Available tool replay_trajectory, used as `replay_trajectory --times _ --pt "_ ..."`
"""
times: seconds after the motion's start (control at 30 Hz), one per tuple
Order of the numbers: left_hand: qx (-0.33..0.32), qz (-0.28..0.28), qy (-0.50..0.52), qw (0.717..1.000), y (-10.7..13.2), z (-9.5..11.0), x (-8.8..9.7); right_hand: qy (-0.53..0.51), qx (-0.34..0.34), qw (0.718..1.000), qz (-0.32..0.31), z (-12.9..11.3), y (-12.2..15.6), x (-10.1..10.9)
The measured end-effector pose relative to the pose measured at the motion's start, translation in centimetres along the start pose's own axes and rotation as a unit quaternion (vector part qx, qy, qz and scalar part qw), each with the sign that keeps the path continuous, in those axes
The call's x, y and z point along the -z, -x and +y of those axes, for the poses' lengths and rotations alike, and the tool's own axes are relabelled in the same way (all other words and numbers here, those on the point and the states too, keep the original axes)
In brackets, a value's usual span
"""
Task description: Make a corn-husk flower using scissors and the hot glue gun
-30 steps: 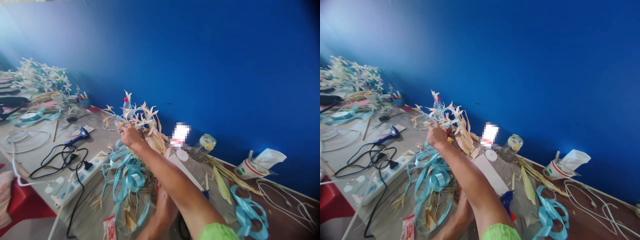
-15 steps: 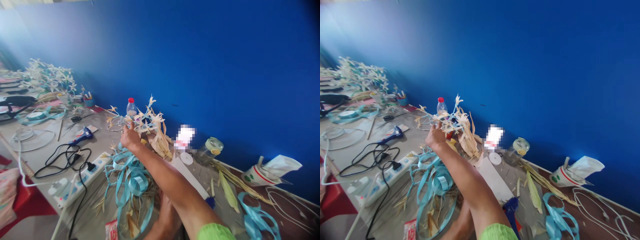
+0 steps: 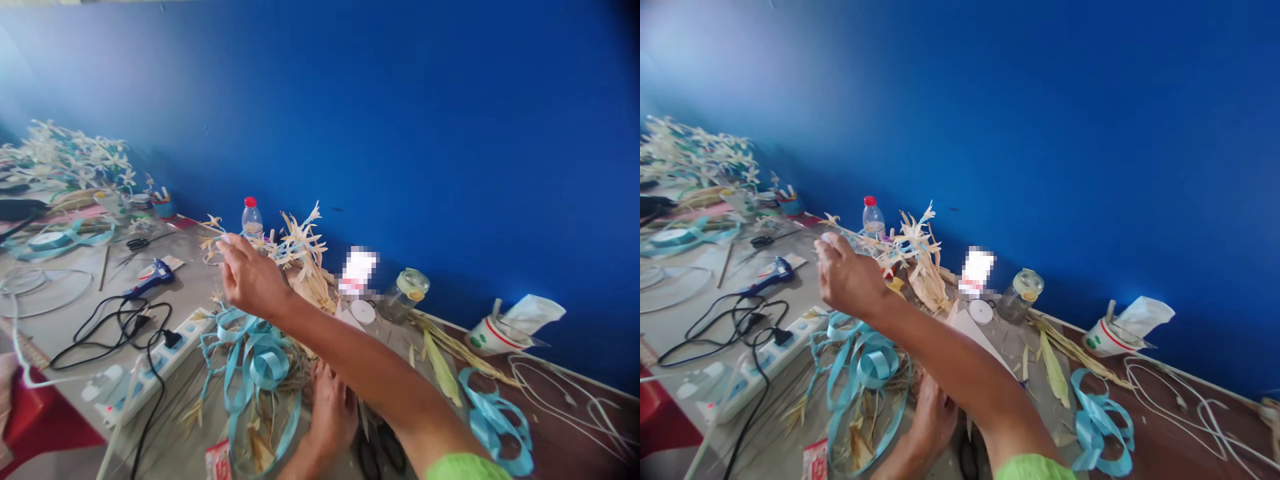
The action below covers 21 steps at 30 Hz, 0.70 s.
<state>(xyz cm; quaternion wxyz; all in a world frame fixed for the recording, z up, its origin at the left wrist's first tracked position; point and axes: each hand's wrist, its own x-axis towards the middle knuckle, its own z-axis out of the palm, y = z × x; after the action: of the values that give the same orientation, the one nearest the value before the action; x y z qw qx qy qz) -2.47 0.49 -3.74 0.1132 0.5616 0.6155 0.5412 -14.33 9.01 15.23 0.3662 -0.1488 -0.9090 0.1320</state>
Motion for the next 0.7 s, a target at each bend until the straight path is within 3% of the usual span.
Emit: replay_trajectory --times 0.13,0.33,0.53,0.63,0.7 --pt "-0.037 -0.006 -0.024 0.999 -0.8 0.8 0.8 -0.105 -0.031 0.989 0.095 -0.5 3.4 6.0" --pt "-0.021 -0.059 -0.031 0.998 -1.9 1.6 1.7 -0.234 -0.217 0.92 0.226 2.8 13.5 12.2" --pt "-0.034 -0.059 -0.036 0.997 -2.1 1.2 1.5 -0.263 -0.357 0.819 0.364 4.2 25.0 15.4" --pt "-0.048 -0.077 -0.049 0.995 -2.0 1.3 1.4 -0.288 -0.419 0.774 0.378 4.2 29.3 16.2" --pt "-0.041 -0.084 -0.062 0.994 -2.1 1.4 1.3 -0.284 -0.476 0.763 0.334 4.1 31.6 16.5"
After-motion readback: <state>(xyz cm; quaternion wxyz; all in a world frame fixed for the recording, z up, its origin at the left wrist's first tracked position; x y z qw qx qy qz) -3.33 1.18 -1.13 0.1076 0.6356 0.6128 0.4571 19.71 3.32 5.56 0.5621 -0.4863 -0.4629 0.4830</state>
